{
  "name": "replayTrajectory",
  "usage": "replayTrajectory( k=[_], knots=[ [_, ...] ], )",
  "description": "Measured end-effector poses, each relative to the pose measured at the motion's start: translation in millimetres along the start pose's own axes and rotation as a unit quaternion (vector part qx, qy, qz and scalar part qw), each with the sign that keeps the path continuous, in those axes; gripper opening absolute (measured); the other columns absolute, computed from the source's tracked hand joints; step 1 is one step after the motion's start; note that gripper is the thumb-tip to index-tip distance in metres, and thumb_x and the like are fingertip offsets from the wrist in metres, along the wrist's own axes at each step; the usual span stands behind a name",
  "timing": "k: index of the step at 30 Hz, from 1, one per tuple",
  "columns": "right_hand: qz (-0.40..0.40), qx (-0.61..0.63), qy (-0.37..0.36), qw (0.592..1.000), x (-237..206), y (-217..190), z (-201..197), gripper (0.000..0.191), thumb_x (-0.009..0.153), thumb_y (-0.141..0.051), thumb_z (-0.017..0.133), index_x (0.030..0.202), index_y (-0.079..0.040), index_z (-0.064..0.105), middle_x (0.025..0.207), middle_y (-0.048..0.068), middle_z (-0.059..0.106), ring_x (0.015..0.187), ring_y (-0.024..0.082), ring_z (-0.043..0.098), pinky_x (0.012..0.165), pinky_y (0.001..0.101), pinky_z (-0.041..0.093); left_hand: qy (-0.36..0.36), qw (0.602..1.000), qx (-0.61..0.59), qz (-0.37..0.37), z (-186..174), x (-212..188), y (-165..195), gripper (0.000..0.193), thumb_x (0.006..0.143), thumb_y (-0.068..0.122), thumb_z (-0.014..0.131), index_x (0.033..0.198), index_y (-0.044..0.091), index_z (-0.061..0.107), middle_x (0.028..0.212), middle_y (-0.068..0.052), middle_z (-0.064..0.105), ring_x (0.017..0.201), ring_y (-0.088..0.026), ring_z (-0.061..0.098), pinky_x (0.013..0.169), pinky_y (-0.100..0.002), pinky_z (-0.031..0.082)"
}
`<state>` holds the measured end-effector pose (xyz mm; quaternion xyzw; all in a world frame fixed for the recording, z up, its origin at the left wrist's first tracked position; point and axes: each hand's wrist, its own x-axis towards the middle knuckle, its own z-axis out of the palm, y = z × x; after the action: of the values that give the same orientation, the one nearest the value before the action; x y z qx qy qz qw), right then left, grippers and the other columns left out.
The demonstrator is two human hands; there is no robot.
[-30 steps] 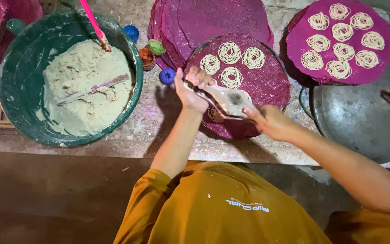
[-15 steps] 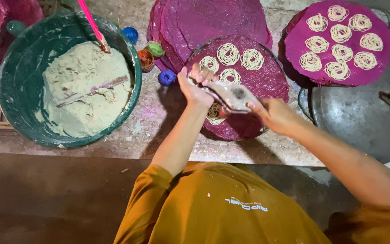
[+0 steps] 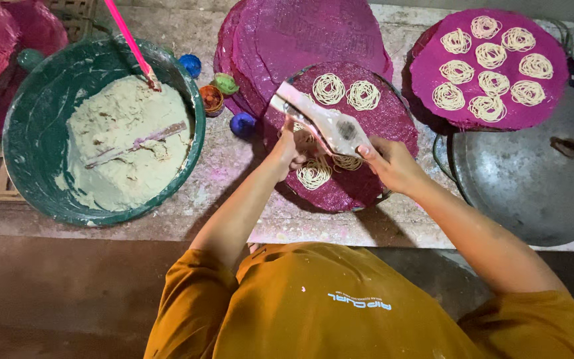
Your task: The person uses a manual noodle press to extrude dough into spiral shapes onto a purple mat. They repeatedly scoop dough from a green basin, load it into the press, and squeeze the handle to form noodles, then place the filled mat aside.
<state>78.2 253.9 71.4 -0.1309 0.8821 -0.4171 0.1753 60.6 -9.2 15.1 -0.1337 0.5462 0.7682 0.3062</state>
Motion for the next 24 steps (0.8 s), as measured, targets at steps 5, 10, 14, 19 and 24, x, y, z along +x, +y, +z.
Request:
replayTrajectory(
  k=[5, 10, 14, 19, 24],
  knots=[
    [-0.027, 0.009, 0.038, 0.999, 12.7, 16.3, 7.5, 0.059, 0.101, -0.059, 0.049, 0.096, -0.003, 0.063, 0.063, 0.002, 0.054, 0.060, 0.011, 0.050, 0.054, 0.0328, 0.041, 0.085, 0.979, 0.177, 0.062, -15.0, -7.9, -28.6, 0.092, 0.109, 0.072, 0.011, 0.154, 0.001, 0.050, 0.091, -0.014, 0.061, 0.054, -0.008, 0.039, 0.047, -0.023, 0.034],
    [-0.024, 0.038, 0.046, 0.998, 11.7, 20.4, 6.5, 0.059, 0.103, -0.060, 0.047, 0.097, -0.003, 0.064, 0.065, 0.001, 0.055, 0.060, 0.011, 0.051, 0.053, 0.0302, 0.040, 0.062, 0.735, 0.603, 0.304, -18.3, -65.8, -41.9, 0.075, 0.102, 0.041, 0.035, 0.163, 0.005, 0.010, 0.100, -0.010, 0.070, 0.045, -0.014, 0.048, 0.039, -0.034, 0.042],
    [-0.059, 0.067, 0.027, 0.996, 3.2, -12.1, -2.0, 0.048, 0.100, -0.051, 0.057, 0.111, -0.005, 0.065, 0.070, 0.000, 0.061, 0.062, 0.009, 0.055, 0.055, 0.0300, 0.045, 0.129, 0.653, 0.726, 0.173, -11.3, -112.5, -0.4, 0.067, 0.103, 0.035, 0.047, 0.162, 0.016, 0.022, 0.082, -0.008, 0.066, 0.052, -0.019, 0.055, 0.045, -0.038, 0.048],
    [-0.270, -0.102, -0.054, 0.956, -19.7, -113.5, -14.4, 0.051, 0.088, -0.048, 0.073, 0.111, -0.003, 0.066, 0.078, 0.004, 0.068, 0.062, 0.015, 0.067, 0.060, 0.0350, 0.054, 0.118, 0.620, 0.574, 0.521, 7.8, -168.3, 70.2, 0.054, 0.085, 0.023, 0.068, 0.132, 0.011, 0.045, 0.101, -0.009, 0.063, 0.092, -0.025, 0.064, 0.081, -0.039, 0.054],
    [-0.595, -0.259, -0.041, 0.760, -12.7, -221.1, -42.9, 0.062, 0.078, -0.065, 0.073, 0.089, -0.005, 0.061, 0.072, 0.009, 0.059, 0.063, 0.031, 0.061, 0.055, 0.0430, 0.047, -0.439, 0.821, 0.315, 0.185, 8.4, -214.2, 107.1, 0.016, 0.099, 0.010, 0.066, 0.114, 0.008, 0.066, 0.101, -0.006, 0.067, 0.095, -0.022, 0.062, 0.085, -0.035, 0.055]
  ],
)
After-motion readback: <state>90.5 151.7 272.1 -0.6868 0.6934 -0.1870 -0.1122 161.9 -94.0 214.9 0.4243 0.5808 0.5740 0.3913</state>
